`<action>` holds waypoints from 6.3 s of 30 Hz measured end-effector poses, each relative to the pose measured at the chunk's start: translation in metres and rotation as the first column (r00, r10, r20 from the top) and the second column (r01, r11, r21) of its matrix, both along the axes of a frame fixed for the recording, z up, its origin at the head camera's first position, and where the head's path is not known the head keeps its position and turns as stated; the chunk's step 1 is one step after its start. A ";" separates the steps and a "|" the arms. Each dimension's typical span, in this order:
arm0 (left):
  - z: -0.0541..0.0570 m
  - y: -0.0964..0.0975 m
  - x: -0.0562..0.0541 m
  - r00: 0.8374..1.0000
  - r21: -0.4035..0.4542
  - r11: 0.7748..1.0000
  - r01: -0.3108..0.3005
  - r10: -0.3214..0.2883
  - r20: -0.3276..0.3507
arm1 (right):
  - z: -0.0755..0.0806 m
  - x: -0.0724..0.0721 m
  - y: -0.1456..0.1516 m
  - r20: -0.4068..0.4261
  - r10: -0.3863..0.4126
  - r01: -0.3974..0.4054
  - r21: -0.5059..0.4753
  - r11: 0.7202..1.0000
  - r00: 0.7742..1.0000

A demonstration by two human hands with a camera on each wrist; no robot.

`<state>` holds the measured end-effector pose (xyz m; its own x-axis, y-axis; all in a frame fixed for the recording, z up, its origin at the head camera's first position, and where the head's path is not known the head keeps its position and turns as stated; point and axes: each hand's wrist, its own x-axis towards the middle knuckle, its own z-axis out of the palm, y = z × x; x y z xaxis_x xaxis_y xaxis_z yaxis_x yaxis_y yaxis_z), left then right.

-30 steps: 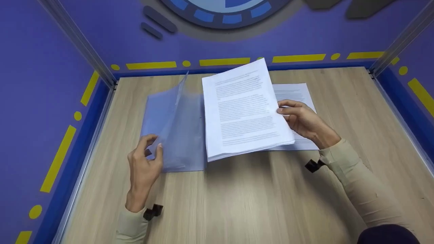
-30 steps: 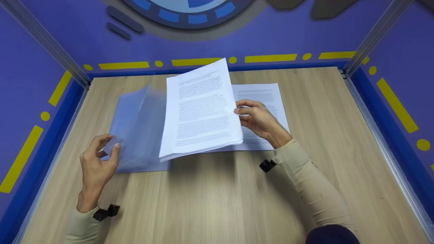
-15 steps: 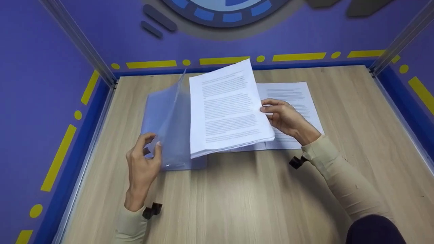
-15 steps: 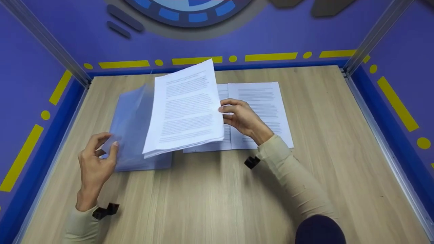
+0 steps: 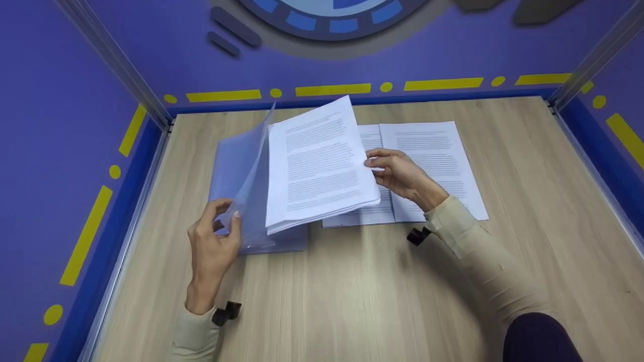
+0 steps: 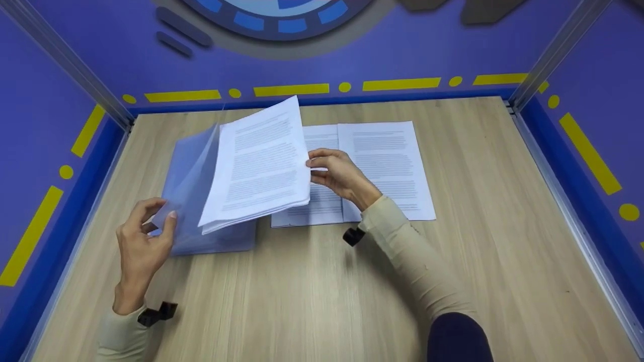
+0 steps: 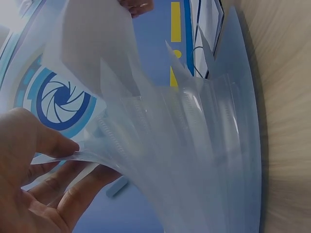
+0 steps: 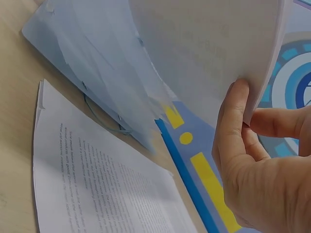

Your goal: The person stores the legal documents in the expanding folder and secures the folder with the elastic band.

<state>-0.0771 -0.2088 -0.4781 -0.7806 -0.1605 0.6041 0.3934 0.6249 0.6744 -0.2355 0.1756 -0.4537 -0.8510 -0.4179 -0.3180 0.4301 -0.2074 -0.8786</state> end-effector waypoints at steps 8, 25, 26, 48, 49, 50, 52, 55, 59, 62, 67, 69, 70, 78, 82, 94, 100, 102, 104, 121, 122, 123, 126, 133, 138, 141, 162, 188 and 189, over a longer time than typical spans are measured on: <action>0.000 0.000 -0.003 1.000 -0.011 1.000 0.022 -0.022 0.007 | -0.005 -0.007 -0.012 0.028 -0.034 0.034 -0.004 0.999 0.999; 0.003 0.001 -0.002 0.999 -0.039 0.999 0.011 -0.010 0.038 | -0.007 -0.006 -0.031 0.034 -0.023 0.023 0.018 1.000 0.999; 0.003 0.001 -0.002 0.999 -0.033 0.999 0.011 -0.010 0.034 | -0.006 -0.006 -0.032 0.031 -0.026 0.026 0.013 1.000 0.999; 0.003 0.004 -0.001 0.998 -0.008 1.000 0.026 -0.025 0.065 | -0.005 -0.012 -0.053 -0.016 -0.022 0.023 0.067 0.998 1.000; 0.003 0.004 -0.001 0.997 -0.007 1.000 0.027 -0.026 0.068 | -0.004 -0.012 -0.055 -0.018 -0.020 0.021 0.065 0.998 1.000; 0.003 0.004 0.000 0.997 -0.004 1.000 0.028 -0.027 0.069 | -0.004 -0.012 -0.058 -0.019 -0.017 0.018 0.066 0.998 1.000; 0.003 0.004 0.000 0.997 -0.004 1.000 0.026 -0.026 0.070 | -0.003 -0.012 -0.062 -0.020 -0.014 0.016 0.067 0.998 1.000; 0.003 0.003 -0.001 0.998 -0.011 1.000 0.024 -0.023 0.064 | -0.002 -0.011 -0.068 -0.022 -0.012 0.014 0.079 0.997 1.000; 0.003 0.003 -0.001 0.998 -0.021 0.999 0.025 -0.024 0.050 | 0.000 -0.011 -0.076 -0.022 -0.007 0.010 0.100 0.995 1.000; 0.002 0.003 -0.002 0.999 -0.022 0.999 0.026 -0.025 0.045 | 0.000 -0.011 -0.080 -0.018 -0.001 0.003 0.112 0.994 1.000; 0.001 0.004 -0.002 0.999 -0.025 0.999 0.021 -0.020 0.045 | 0.000 -0.011 -0.088 -0.014 0.007 -0.005 0.107 0.994 1.000; 0.001 0.004 -0.001 0.999 -0.028 0.999 0.021 -0.020 0.045 | 0.000 -0.010 -0.090 -0.017 0.006 -0.004 0.099 0.995 1.000; 0.001 0.005 -0.001 0.999 -0.030 0.999 0.022 -0.020 0.044 | -0.001 -0.010 -0.092 -0.020 0.006 -0.004 0.095 0.995 1.000; 0.001 0.006 -0.001 0.999 -0.042 0.999 0.031 -0.029 0.039 | -0.002 -0.007 -0.104 -0.034 0.004 -0.001 0.067 0.998 0.999; 0.001 0.006 -0.001 0.999 -0.046 0.998 0.032 -0.030 0.031 | -0.002 -0.006 -0.108 -0.055 0.016 -0.011 0.079 0.997 0.998; 0.001 0.005 -0.002 1.000 -0.054 0.998 0.029 -0.029 0.005 | -0.006 -0.003 -0.117 -0.083 0.005 -0.001 0.045 0.999 0.997; 0.002 0.005 -0.002 0.999 -0.048 0.998 0.032 -0.033 -0.012 | -0.010 0.000 -0.122 -0.114 0.005 0.000 0.041 0.999 0.993; 0.002 0.005 -0.003 0.999 -0.049 0.998 0.035 -0.035 -0.012 | -0.011 0.001 -0.124 -0.116 0.008 -0.003 0.044 0.999 0.993; 0.002 0.005 -0.003 0.999 -0.049 0.998 0.038 -0.039 -0.012 | -0.012 0.002 -0.126 -0.114 0.010 -0.004 0.046 0.999 0.993; -0.001 0.007 -0.004 0.999 -0.097 0.995 0.014 -0.018 -0.045 | -0.007 -0.001 -0.140 -0.161 0.024 -0.001 0.144 0.990 0.987; -0.001 0.007 -0.004 0.999 -0.102 0.995 0.012 -0.017 -0.047 | -0.007 -0.001 -0.142 -0.162 0.021 0.004 0.151 0.988 0.986; -0.001 0.006 -0.004 0.999 -0.108 0.994 0.009 -0.014 -0.049 | -0.006 -0.001 -0.143 -0.164 0.019 0.007 0.156 0.988 0.986; -0.002 0.006 -0.004 0.999 -0.114 0.993 0.004 -0.010 -0.053 | -0.006 -0.001 -0.146 -0.161 0.010 0.017 0.165 0.986 0.987; -0.003 0.006 -0.007 0.998 -0.122 0.992 0.014 -0.021 -0.055 | -0.005 -0.003 -0.154 -0.173 0.025 0.010 0.200 0.980 0.985; -0.004 0.007 -0.008 0.998 -0.119 0.993 0.025 -0.033 -0.061 | -0.001 -0.003 -0.159 -0.198 0.056 -0.007 0.238 0.971 0.979; -0.003 0.007 -0.009 0.997 -0.118 0.992 0.033 -0.040 -0.062 | 0.001 -0.003 -0.163 -0.210 0.064 -0.009 0.254 0.967 0.976; -0.004 0.006 -0.010 0.998 -0.092 0.995 0.045 -0.049 -0.043 | 0.020 0.000 -0.184 -0.388 0.110 0.075 0.431 0.899 0.915; -0.004 0.006 -0.013 0.996 -0.071 0.996 0.053 -0.058 -0.067 | 0.024 -0.002 -0.192 -0.401 0.138 0.077 0.476 0.876 0.906; -0.004 0.007 -0.013 0.996 -0.066 0.996 0.054 -0.058 -0.068 | 0.024 -0.002 -0.192 -0.401 0.140 0.079 0.484 0.871 0.905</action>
<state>-0.0900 -0.2022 -0.4823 -0.7428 -0.0770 0.6651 0.4736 0.6417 0.6032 -0.2375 -0.0168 -0.4301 -0.9363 -0.3340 -0.1088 0.0067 0.2926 -0.9562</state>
